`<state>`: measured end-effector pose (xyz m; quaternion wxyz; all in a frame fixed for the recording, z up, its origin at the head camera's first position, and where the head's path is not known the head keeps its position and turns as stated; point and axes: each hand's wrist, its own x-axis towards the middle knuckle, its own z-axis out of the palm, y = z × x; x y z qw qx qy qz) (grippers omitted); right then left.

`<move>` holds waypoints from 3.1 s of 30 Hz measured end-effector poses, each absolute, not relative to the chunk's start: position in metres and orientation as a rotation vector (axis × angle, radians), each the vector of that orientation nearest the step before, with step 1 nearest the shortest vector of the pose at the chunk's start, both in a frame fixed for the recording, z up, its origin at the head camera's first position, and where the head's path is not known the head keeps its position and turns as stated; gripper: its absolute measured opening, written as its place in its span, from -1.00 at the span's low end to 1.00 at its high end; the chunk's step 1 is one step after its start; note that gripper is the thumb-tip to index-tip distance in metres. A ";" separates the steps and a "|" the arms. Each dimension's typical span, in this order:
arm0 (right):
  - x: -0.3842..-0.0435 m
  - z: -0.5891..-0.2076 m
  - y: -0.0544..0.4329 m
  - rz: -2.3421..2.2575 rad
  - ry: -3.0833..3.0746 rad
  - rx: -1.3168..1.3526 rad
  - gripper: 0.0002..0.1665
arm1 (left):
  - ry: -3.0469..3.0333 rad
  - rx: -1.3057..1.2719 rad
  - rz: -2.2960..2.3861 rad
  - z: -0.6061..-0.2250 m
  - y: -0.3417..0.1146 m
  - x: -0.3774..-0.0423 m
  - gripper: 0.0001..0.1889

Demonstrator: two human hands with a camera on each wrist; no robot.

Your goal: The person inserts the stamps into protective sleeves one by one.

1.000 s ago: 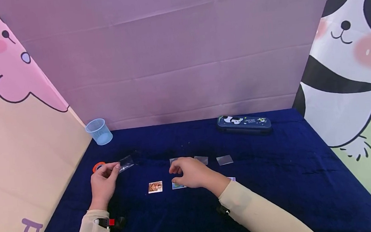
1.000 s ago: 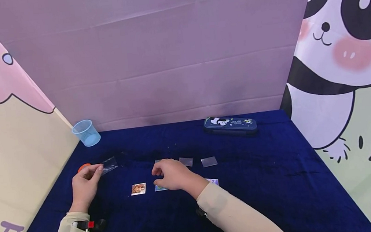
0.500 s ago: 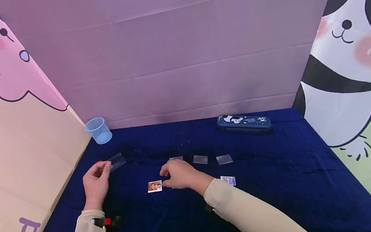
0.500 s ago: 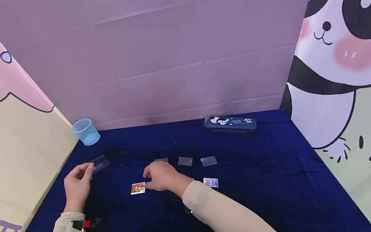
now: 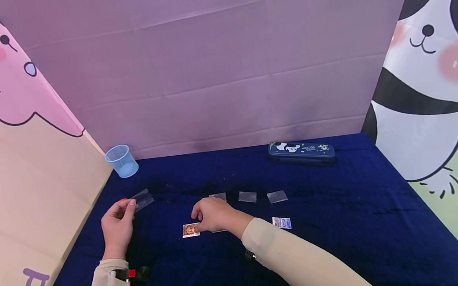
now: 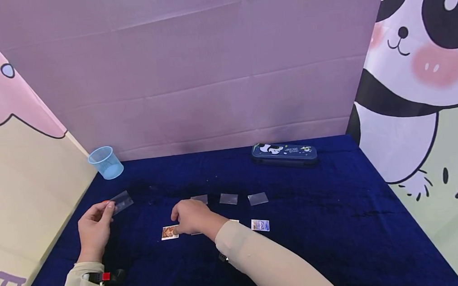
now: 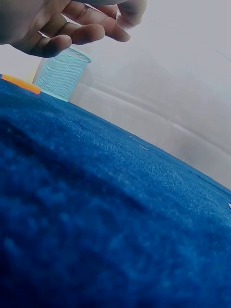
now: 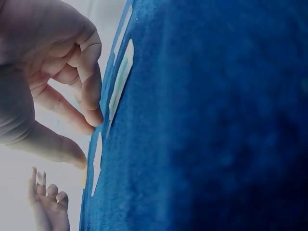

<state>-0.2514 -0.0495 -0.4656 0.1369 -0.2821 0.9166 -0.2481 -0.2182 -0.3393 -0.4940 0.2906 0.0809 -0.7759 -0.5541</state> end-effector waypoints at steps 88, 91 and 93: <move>-0.263 -0.401 0.106 -1.734 2.790 -0.561 -0.89 | -2.136 -0.352 -1.705 -0.384 -0.188 -0.229 -0.84; -0.261 -0.396 0.110 -1.758 2.792 -0.548 -0.88 | -2.116 -0.382 -1.735 -0.384 -0.182 -0.234 -0.84; -0.260 -0.392 0.111 -1.774 2.785 -0.542 -0.87 | -2.112 -0.389 -1.750 -0.388 -0.179 -0.239 -0.83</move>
